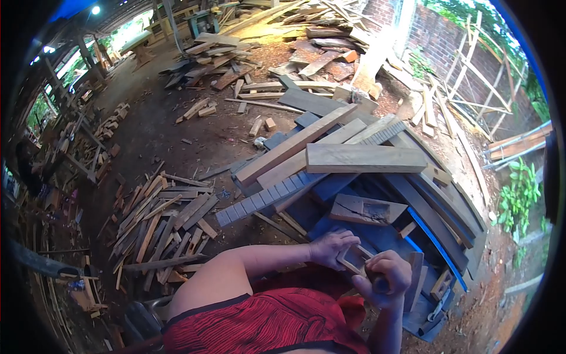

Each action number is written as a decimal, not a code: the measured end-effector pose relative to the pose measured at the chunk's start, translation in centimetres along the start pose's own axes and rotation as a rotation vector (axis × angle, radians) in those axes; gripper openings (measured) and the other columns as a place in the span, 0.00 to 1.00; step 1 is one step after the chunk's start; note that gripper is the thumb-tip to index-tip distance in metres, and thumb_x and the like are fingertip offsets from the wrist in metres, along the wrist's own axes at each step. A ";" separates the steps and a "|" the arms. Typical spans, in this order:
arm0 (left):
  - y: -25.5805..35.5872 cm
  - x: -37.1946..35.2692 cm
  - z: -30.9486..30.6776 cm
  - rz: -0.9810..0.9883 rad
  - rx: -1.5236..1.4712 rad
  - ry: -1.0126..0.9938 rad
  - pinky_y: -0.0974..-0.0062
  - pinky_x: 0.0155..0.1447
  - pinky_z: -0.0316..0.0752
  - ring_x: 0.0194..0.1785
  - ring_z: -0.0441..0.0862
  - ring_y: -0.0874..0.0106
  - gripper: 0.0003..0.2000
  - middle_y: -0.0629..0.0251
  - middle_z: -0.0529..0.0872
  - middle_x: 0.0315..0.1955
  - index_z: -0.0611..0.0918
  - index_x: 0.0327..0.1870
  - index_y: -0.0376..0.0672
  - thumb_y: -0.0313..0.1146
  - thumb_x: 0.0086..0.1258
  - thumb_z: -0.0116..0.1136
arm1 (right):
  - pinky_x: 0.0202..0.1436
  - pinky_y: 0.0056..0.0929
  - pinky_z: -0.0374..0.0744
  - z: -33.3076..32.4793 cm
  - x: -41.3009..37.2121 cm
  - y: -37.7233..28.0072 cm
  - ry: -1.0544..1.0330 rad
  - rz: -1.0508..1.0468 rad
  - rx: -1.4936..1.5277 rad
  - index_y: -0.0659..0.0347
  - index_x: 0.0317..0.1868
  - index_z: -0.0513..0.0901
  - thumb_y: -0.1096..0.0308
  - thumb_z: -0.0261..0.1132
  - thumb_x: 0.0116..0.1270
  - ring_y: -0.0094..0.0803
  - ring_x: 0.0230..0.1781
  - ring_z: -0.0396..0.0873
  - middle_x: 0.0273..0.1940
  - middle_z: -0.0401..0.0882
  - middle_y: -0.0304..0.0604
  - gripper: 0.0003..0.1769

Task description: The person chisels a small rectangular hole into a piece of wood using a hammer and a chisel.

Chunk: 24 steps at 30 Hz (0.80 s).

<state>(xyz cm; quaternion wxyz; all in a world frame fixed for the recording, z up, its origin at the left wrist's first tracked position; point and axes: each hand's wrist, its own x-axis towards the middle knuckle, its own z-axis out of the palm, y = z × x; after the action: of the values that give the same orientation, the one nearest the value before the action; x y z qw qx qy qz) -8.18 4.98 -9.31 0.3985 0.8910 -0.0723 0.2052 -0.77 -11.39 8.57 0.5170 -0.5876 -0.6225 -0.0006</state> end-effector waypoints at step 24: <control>0.1 0.0 -0.1 -0.012 0.000 -0.020 0.59 0.60 0.72 0.55 0.74 0.54 0.41 0.56 0.76 0.51 0.71 0.59 0.44 0.43 0.39 0.77 | 0.29 0.29 0.80 -0.1 -0.6 -0.4 0.001 -0.098 -0.044 0.62 0.30 0.74 0.66 0.79 0.45 0.35 0.25 0.82 0.26 0.79 0.45 0.20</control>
<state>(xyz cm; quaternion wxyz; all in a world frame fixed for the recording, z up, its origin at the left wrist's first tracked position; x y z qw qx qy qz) -8.24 4.97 -9.13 0.3991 0.8934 -0.0708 0.1936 -1.07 -11.98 8.48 0.5036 -0.5675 -0.6502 -0.0397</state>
